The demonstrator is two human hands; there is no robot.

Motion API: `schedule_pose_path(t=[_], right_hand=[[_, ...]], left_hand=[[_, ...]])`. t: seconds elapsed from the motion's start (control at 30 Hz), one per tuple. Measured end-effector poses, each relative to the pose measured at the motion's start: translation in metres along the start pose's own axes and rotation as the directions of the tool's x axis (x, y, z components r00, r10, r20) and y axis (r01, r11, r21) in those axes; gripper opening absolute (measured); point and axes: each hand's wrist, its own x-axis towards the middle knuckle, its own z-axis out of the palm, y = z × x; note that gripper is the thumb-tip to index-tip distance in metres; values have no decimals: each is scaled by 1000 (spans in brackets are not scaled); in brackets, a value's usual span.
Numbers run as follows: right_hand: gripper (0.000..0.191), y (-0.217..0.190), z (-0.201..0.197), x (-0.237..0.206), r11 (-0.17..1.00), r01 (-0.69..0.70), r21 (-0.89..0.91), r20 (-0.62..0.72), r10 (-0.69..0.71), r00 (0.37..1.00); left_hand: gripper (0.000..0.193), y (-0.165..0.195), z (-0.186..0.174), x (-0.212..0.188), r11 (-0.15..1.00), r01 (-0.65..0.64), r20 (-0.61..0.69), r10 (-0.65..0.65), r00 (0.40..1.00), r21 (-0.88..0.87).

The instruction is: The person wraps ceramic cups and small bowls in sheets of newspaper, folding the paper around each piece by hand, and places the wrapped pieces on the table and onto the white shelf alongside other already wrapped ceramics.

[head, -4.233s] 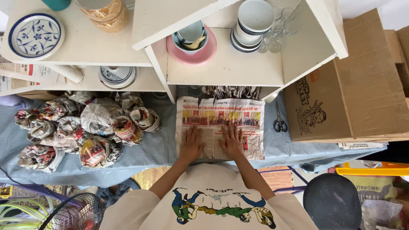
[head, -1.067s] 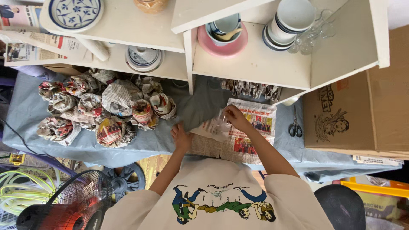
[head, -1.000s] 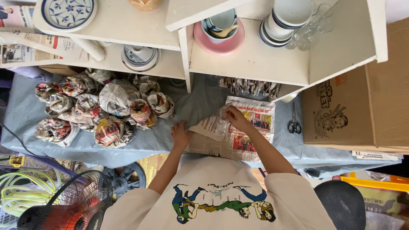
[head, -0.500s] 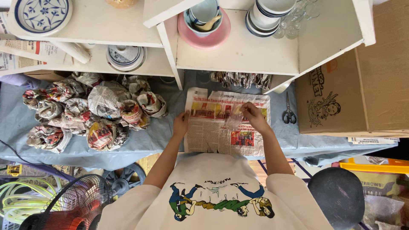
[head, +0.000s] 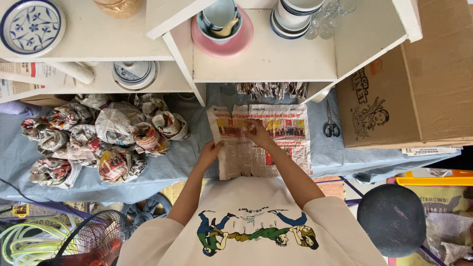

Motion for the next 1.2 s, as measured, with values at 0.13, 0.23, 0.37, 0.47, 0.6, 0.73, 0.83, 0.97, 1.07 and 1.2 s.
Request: schedule_pose_path(t=[0.13,0.23,0.37,0.47,0.6,0.73,0.83,0.97,1.07,1.2], right_hand=[[66,20,-3,-22,983,-9,182,-142,35,989],[66,41,2,-50,864,-195,463,-48,244,969],[64,58,9,-96,757,-341,558,-42,436,899],[53,60,17,-110,862,-269,429,-58,324,944],[37,61,22,-107,910,-369,189,-190,402,896],[30,65,20,-100,964,-159,214,-396,234,888],[42,72,18,-112,997,-21,76,-585,62,809],[61,89,18,-154,997,-76,17,-793,60,607],[82,98,24,-192,795,-216,567,-638,589,496],[84,101,36,-213,201,-486,850,92,853,514]], left_hand=[[38,12,43,-2,947,-309,49,306,951,83],[35,19,69,-5,770,-558,115,552,826,311],[35,32,86,6,668,-588,164,587,793,456],[58,44,83,20,520,-646,133,712,689,559],[65,58,79,42,429,-658,310,636,706,619],[59,66,88,59,571,-513,359,368,858,640],[64,62,101,67,565,-552,340,442,830,613],[49,50,112,70,459,-560,256,569,781,690],[47,43,118,65,577,-346,102,412,906,740],[49,41,126,55,673,-139,-125,329,936,727]])
